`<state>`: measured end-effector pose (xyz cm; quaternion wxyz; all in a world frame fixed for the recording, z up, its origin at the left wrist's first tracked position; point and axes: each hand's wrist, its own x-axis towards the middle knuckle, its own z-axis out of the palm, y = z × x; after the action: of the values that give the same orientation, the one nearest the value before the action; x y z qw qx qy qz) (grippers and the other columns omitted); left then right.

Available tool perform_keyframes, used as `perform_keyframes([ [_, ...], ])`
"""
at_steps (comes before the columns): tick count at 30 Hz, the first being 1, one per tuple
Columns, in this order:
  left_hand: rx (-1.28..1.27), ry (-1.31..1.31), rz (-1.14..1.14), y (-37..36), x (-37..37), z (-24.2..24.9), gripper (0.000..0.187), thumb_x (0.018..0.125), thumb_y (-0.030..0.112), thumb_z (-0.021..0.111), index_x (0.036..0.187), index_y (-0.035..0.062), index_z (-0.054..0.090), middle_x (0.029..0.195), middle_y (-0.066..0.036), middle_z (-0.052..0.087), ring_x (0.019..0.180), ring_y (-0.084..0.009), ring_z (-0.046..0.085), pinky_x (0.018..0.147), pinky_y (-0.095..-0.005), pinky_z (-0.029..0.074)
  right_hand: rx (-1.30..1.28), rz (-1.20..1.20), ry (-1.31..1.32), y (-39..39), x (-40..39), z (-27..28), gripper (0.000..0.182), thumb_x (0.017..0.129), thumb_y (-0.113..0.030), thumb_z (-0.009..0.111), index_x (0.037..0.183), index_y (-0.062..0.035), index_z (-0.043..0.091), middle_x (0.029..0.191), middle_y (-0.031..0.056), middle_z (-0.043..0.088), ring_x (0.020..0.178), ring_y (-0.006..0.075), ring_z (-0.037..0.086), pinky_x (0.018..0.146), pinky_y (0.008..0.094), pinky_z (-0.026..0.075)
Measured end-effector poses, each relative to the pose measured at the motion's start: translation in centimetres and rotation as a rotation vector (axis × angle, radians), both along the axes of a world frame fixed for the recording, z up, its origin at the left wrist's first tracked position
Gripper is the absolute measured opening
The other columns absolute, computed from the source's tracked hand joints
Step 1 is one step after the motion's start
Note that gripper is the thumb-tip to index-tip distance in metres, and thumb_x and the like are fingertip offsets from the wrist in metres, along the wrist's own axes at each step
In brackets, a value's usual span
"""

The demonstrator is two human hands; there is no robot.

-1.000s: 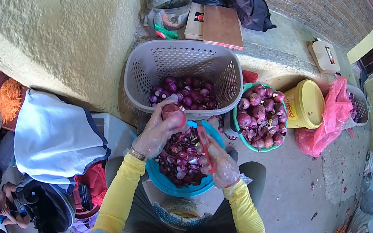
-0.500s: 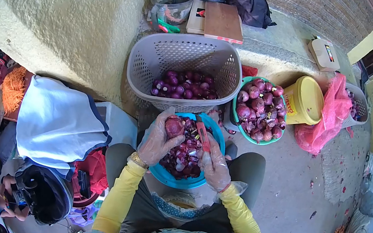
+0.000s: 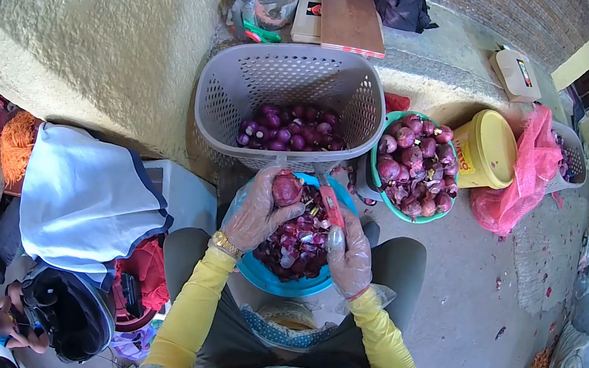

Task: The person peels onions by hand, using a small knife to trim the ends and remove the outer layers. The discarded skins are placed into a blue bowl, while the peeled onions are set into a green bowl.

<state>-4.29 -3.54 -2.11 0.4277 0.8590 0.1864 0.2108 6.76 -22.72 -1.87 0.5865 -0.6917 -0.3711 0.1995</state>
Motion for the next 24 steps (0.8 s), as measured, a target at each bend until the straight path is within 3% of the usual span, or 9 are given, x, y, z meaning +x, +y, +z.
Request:
perform_keyframes([
  [3,-0.069,0.042,-0.022,0.1,0.1,0.5,0.077,0.091,0.027,0.077,0.146,-0.0007,0.032,0.139,-0.024,0.047,0.128,-0.0374,0.05,0.113,-0.0435,0.038,-0.001,-0.015,-0.096,0.0,-0.2,0.9,0.039,0.105,-0.014,0.052,0.142,0.0008,0.049,0.12,0.0181,0.065,0.104,0.0232,0.064,0.097,0.035,0.049],
  [5,-0.06,0.042,0.009,0.0,0.0,0.3,0.076,0.091,0.028,0.077,0.145,-0.0002,0.032,0.138,-0.024,0.047,0.127,-0.0373,0.05,0.112,-0.0438,0.038,-0.193,0.063,0.147,-0.5,-0.4,1.9,0.041,0.105,-0.015,0.052,0.143,0.0005,0.048,0.124,0.0218,0.064,0.106,0.0293,0.067,0.097,0.0371,0.051],
  [6,-0.051,0.038,0.038,-0.1,-0.1,0.2,0.076,0.09,0.029,0.077,0.145,0.0004,0.033,0.137,-0.024,0.047,0.126,-0.0373,0.051,0.111,-0.0441,0.039,-0.193,0.062,0.149,-0.4,-0.4,1.6,0.041,0.105,-0.015,0.052,0.143,0.0005,0.048,0.124,0.0218,0.064,0.106,0.0293,0.067,0.097,0.0371,0.051],
  [8,-0.059,0.01,0.047,-0.1,0.0,0.1,0.075,0.09,0.028,0.078,0.145,0.0023,0.034,0.133,-0.022,0.051,0.123,-0.0365,0.053,0.109,-0.0446,0.04,-0.122,0.076,-0.043,-0.4,-0.4,0.8,0.045,0.104,-0.013,0.052,0.147,-0.0015,0.045,0.131,0.0251,0.062,0.112,0.037,0.067,0.099,0.04,0.051],
  [11,-0.05,0.012,0.06,-0.1,0.0,0.2,0.074,0.089,0.027,0.078,0.145,0.004,0.035,0.13,-0.021,0.054,0.12,-0.0356,0.055,0.107,-0.045,0.041,-0.126,0.019,-0.206,-0.1,-0.6,1.6,0.052,0.101,-0.008,0.053,0.152,-0.0031,0.041,0.141,0.0256,0.057,0.124,0.0408,0.061,0.104,0.0419,0.049],
  [18,-0.045,0.048,0.057,-0.2,0.0,0.3,0.071,0.091,0.027,0.076,0.144,0.003,0.035,0.127,-0.022,0.055,0.118,-0.0365,0.055,0.104,-0.0448,0.042,-0.094,0.089,-0.332,0.0,-0.6,0.6,0.059,0.098,-0.003,0.054,0.155,-0.0054,0.037,0.15,0.0233,0.05,0.13,0.0401,0.056,0.107,0.0431,0.048],
  [21,-0.106,0.06,0.035,-0.1,0.0,0.1,0.072,0.093,0.031,0.074,0.145,0.0013,0.032,0.133,-0.026,0.05,0.122,-0.0395,0.052,0.108,-0.0454,0.04,-0.055,0.082,-0.413,0.1,-0.7,-0.1,0.065,0.096,-0.001,0.054,0.157,-0.0098,0.035,0.149,0.0239,0.05,0.124,0.0412,0.06,0.099,0.0435,0.054],
  [23,-0.067,0.059,0.043,-0.1,0.0,0.0,0.07,0.093,0.03,0.074,0.143,0.0021,0.034,0.13,-0.024,0.052,0.12,-0.0383,0.053,0.106,-0.0455,0.041,-0.097,0.082,-0.448,0.0,-1.0,-0.3,0.071,0.094,0.0,0.055,0.16,-0.0154,0.031,0.147,0.0243,0.051,0.101,0.0432,0.07,0.081,0.0467,0.059],
  [24,-0.028,0.058,0.05,-0.2,0.1,-0.1,0.068,0.092,0.029,0.074,0.142,0.0028,0.035,0.128,-0.023,0.053,0.117,-0.0371,0.054,0.105,-0.0456,0.042,-0.098,0.081,-0.449,-0.1,-1.1,-0.3,0.071,0.094,0.0,0.055,0.16,-0.0154,0.031,0.147,0.0243,0.051,0.101,0.0432,0.07,0.081,0.0467,0.059],
])
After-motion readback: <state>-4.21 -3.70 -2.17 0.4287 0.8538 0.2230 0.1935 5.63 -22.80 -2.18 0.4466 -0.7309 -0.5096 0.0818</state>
